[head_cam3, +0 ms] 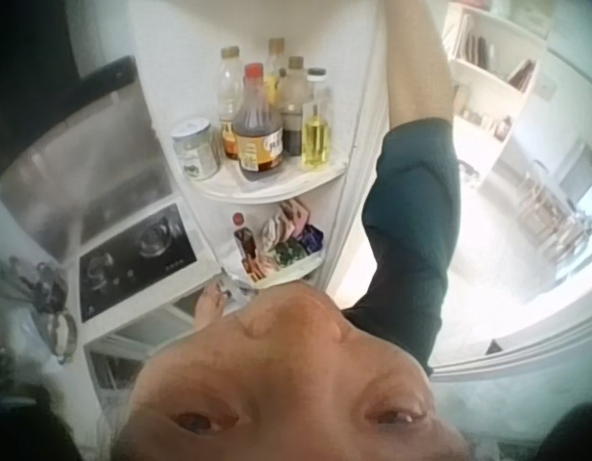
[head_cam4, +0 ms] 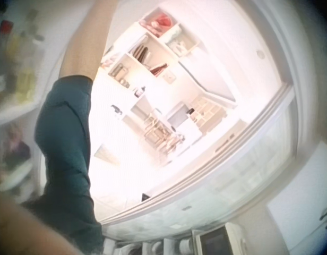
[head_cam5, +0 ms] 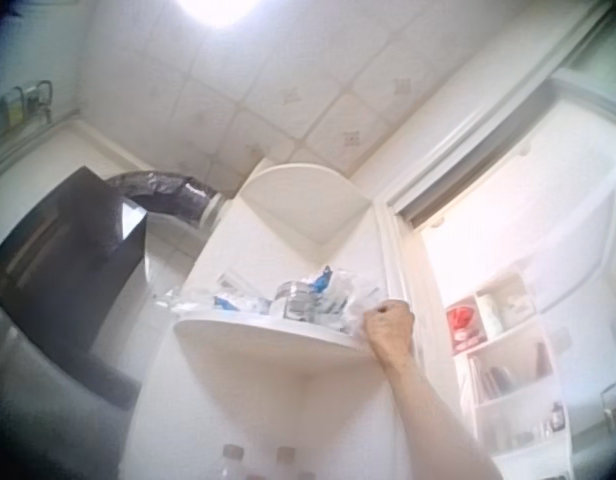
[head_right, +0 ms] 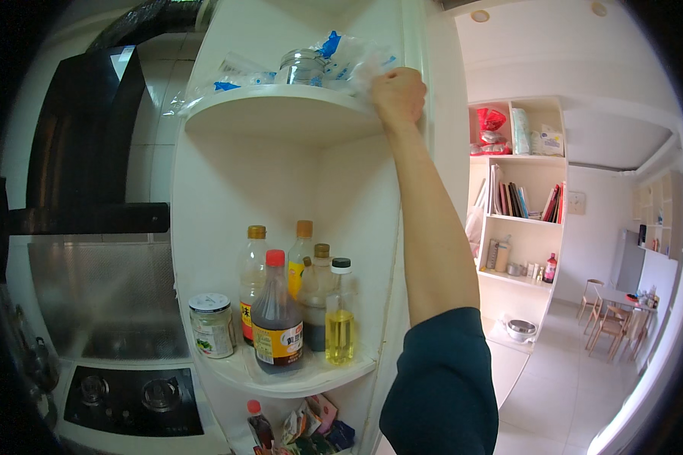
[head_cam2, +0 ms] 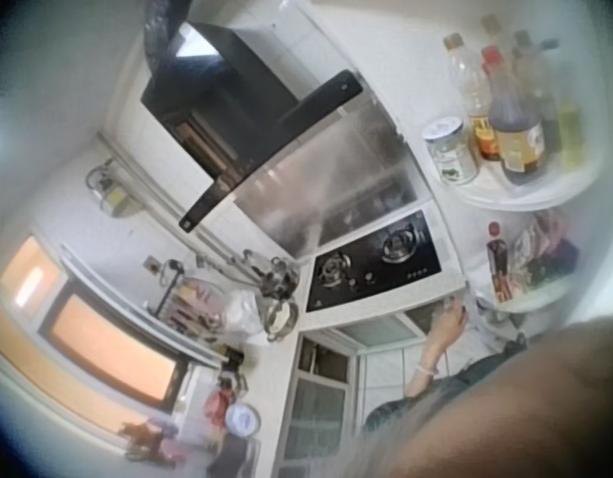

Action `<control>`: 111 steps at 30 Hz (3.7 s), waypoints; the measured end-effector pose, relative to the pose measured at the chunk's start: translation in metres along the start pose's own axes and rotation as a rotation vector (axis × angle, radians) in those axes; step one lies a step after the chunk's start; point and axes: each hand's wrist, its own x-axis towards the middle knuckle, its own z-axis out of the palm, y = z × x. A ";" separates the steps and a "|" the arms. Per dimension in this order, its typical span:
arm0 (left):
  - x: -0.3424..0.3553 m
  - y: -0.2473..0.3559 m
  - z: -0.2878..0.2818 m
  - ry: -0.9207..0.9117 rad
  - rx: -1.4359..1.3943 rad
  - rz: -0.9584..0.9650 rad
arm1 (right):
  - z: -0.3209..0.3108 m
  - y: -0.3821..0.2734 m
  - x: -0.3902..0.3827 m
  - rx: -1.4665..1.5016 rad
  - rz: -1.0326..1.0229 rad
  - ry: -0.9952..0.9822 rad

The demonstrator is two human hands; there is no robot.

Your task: The person takes a new aerator or filter component from a plastic bag and installs it onto a kitchen faucet by hand.

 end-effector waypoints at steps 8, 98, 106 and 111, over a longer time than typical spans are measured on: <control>-0.021 0.013 -0.018 -0.054 -0.058 -0.042 | -0.061 -0.025 -0.067 0.590 -0.124 0.142; -0.819 -0.154 -0.358 0.761 -0.248 -2.131 | -0.081 -0.836 -1.061 1.453 -0.329 -1.830; -0.891 -0.142 -0.344 0.845 0.015 -1.850 | -0.202 -1.065 -0.980 1.979 -0.200 -1.596; -0.929 -0.126 -0.342 0.856 0.012 -1.868 | -0.271 -1.195 -0.925 1.917 -0.189 -1.782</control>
